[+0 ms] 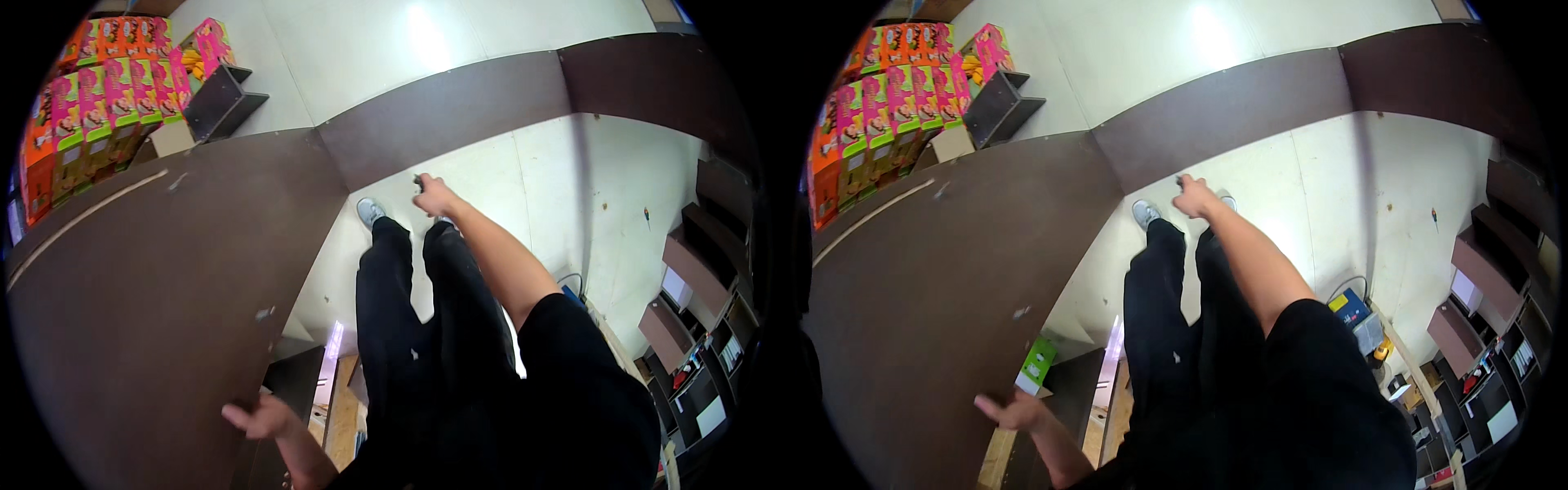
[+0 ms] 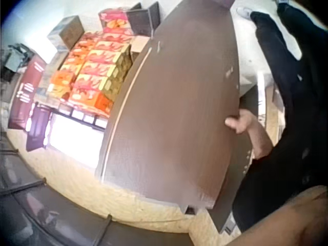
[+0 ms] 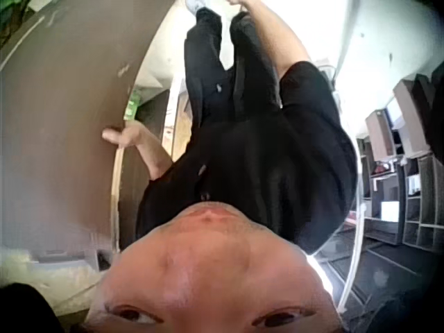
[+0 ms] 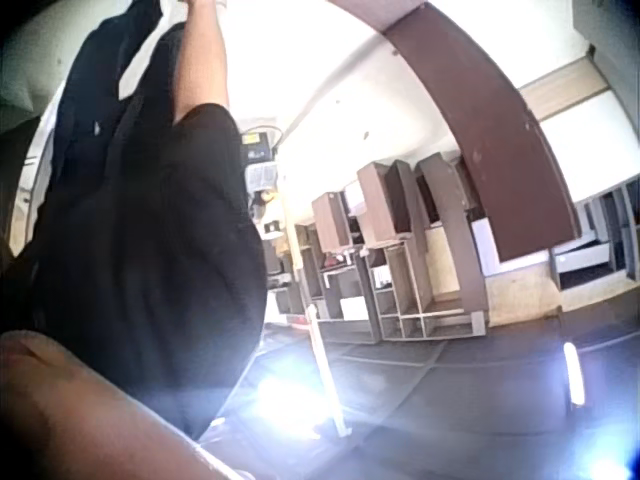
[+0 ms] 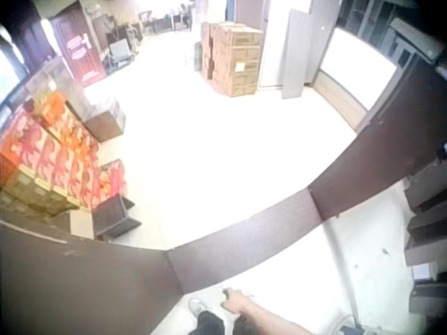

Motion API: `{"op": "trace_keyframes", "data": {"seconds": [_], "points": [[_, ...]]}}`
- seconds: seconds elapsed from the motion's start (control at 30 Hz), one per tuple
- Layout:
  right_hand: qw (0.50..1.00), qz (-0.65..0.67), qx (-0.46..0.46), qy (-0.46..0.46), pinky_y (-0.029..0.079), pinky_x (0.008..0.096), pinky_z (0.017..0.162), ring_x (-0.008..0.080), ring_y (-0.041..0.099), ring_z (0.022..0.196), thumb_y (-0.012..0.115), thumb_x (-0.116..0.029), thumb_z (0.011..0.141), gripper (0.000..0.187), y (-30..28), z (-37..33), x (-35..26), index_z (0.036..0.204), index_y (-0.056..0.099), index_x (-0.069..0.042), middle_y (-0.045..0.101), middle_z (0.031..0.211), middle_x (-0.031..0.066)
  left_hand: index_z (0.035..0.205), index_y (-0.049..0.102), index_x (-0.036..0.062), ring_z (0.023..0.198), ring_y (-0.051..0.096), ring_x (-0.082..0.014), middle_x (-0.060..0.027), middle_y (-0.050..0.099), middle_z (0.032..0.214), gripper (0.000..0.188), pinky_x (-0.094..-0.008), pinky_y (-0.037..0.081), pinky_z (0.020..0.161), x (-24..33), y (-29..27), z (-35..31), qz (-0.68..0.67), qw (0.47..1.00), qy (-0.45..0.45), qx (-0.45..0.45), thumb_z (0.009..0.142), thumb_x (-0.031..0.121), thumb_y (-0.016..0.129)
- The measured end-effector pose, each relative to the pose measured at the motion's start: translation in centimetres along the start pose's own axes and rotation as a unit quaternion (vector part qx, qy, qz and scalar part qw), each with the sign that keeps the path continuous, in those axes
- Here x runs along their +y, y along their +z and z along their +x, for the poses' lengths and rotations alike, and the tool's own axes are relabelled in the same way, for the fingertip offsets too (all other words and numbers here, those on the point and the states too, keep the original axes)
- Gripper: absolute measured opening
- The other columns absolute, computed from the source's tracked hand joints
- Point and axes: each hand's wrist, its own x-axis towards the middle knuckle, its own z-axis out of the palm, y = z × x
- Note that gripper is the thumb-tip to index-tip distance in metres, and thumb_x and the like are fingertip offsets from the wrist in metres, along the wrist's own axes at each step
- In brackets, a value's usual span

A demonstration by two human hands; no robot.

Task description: The person assembles a wooden cabinet by attaching panels and shelves using a screwdriver. They lift and position large boards, align them with existing structures, and fasten them in place. Another person is present in the background but does not assist with the assembly.

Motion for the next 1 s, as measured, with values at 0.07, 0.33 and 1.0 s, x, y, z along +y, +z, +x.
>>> {"op": "trace_keyframes", "data": {"seconds": [0.07,0.33,1.0], "points": [[0.993,-0.031,0.081,-0.083,0.048,0.0409,0.083,0.036,0.06,0.095,0.061,-0.017,0.074,0.061,3.3,6.5,1.0,0.126,0.038,0.002,0.06,0.096,0.0248,0.123,0.046,-0.007,0.119,0.045,-0.031,-0.0218,0.045,0.131,0.05,-0.042,0.037,0.101,3.6,3.6,-0.2,-0.419,0.856,-0.296,0.063,0.092,0.032,0.044],[0.964,0.184,0.143,-0.126,0.043,0.039,0.093,0.0356,0.053,0.109,0.066,-0.02,0.075,0.049,17.2,35.1,2.5,0.117,0.049,-0.002,0.055,0.113,0.0236,0.119,0.051,0.0064,0.121,0.041,-0.0205,-0.0056,0.054,0.126,0.036,-0.0389,0.027,0.106,3.0,23.6,-12.4,-0.537,0.827,-0.141,0.088,0.092,0.03,0.055],[0.963,0.146,0.031,-0.227,0.045,0.038,0.088,0.0321,0.058,0.104,0.067,-0.022,0.081,0.037,23.1,54.2,-1.8,0.111,0.056,-0.005,0.061,0.109,0.0187,0.101,0.063,0.0027,0.098,0.056,-0.0256,-0.0118,0.061,0.109,0.026,-0.0404,0.043,0.088,-0.5,28.9,-13.1,-0.241,0.89,0.025,0.385,0.089,0.025,0.055]]}}
